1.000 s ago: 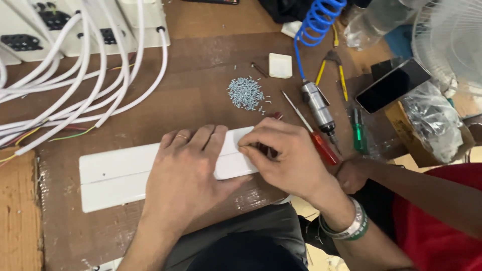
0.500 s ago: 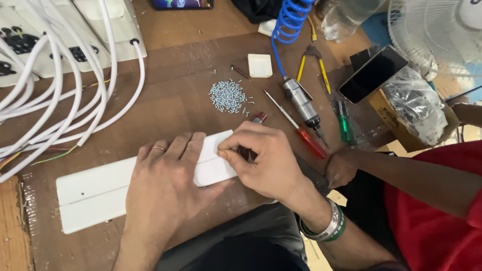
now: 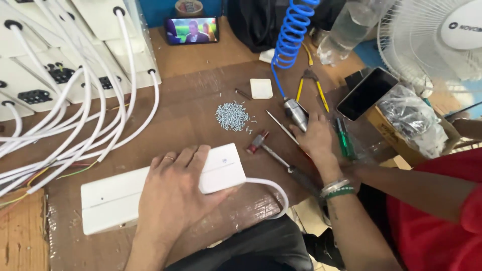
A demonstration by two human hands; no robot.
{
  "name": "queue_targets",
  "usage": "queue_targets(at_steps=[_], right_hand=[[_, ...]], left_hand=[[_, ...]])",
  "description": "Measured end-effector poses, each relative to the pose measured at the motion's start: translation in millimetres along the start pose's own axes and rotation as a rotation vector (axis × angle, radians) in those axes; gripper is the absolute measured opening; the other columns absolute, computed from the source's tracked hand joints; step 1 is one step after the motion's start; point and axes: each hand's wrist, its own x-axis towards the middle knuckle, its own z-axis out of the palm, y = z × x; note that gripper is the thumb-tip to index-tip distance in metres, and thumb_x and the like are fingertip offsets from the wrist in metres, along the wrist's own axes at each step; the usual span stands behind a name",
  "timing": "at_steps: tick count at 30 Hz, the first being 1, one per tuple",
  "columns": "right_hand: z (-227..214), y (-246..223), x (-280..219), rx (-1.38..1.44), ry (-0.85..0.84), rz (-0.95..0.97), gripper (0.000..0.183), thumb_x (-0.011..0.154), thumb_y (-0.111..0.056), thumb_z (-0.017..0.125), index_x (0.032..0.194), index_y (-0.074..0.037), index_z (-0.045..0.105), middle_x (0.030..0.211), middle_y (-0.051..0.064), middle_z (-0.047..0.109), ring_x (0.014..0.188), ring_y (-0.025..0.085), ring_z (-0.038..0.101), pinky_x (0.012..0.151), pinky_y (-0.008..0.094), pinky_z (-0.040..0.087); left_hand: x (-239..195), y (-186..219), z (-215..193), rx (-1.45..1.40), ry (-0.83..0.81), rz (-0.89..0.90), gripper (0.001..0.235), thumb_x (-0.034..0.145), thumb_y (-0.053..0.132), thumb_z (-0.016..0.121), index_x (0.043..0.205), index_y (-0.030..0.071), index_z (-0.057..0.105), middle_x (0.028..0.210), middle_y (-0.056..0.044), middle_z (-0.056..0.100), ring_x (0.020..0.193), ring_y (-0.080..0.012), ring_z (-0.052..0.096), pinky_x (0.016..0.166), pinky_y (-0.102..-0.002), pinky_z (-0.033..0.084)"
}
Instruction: The person assembles a white electrical component by inserting and tightening screws. They use a manual screwdriver and a pneumatic screwdriver to secure the screws into the component's housing.
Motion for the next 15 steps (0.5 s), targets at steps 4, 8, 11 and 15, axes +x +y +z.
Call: queue_targets(at_steps=[4, 8, 11, 15], right_hand=[[-13.7, -1.6, -2.4, 0.055, 0.033, -0.028, 0.059, 0.085, -0.04, 0.08, 0.12, 0.004, 0.061, 0.108, 0.027, 0.064, 0.093, 0.045, 0.065, 0.084, 0.05, 0.054], [-73.3, -41.7, -9.1, 0.791, -0.085, 0.022, 0.07, 0.085, -0.017, 0.074, 0.148, -0.001, 0.049, 0.131, 0.016, 0.065, 0.117, 0.028, 0.06, 0.099, 0.034, 0.047], [-113.5, -66.9, -25.5, 1.409, -0.327, 0.305, 0.048, 0.09, -0.015, 0.069, 0.135, 0.001, 0.058, 0.105, 0.01, 0.065, 0.088, 0.017, 0.059, 0.076, 0.026, 0.047], [-139.3, -93.0, -36.5, 1.94, -0.52, 0.155, 0.043, 0.092, -0.018, 0.072, 0.124, 0.006, 0.057, 0.08, 0.007, 0.057, 0.063, 0.015, 0.054, 0.052, 0.026, 0.043]], left_hand=[[-0.1, 2.8, 0.6, 0.0, -0.002, -0.021, 0.087, 0.069, 0.071, 0.082, 0.12, 0.002, 0.069, 0.104, -0.015, 0.075, 0.087, -0.0335, 0.072, 0.088, -0.046, 0.053], [0.3, 0.7, -2.1, -0.006, -0.014, -0.024, 0.089, 0.071, 0.072, 0.08, 0.122, 0.0, 0.069, 0.114, -0.017, 0.075, 0.096, -0.0301, 0.073, 0.095, -0.047, 0.052], [-0.3, 2.5, -2.6, -0.053, 0.006, -0.016, 0.086, 0.067, 0.065, 0.085, 0.12, -0.001, 0.069, 0.116, -0.016, 0.074, 0.095, -0.0297, 0.072, 0.094, -0.045, 0.05], [-0.8, 1.5, 0.3, -0.037, -0.001, -0.017, 0.087, 0.066, 0.066, 0.085, 0.122, 0.001, 0.069, 0.118, -0.016, 0.073, 0.097, -0.0317, 0.071, 0.094, -0.048, 0.051]])
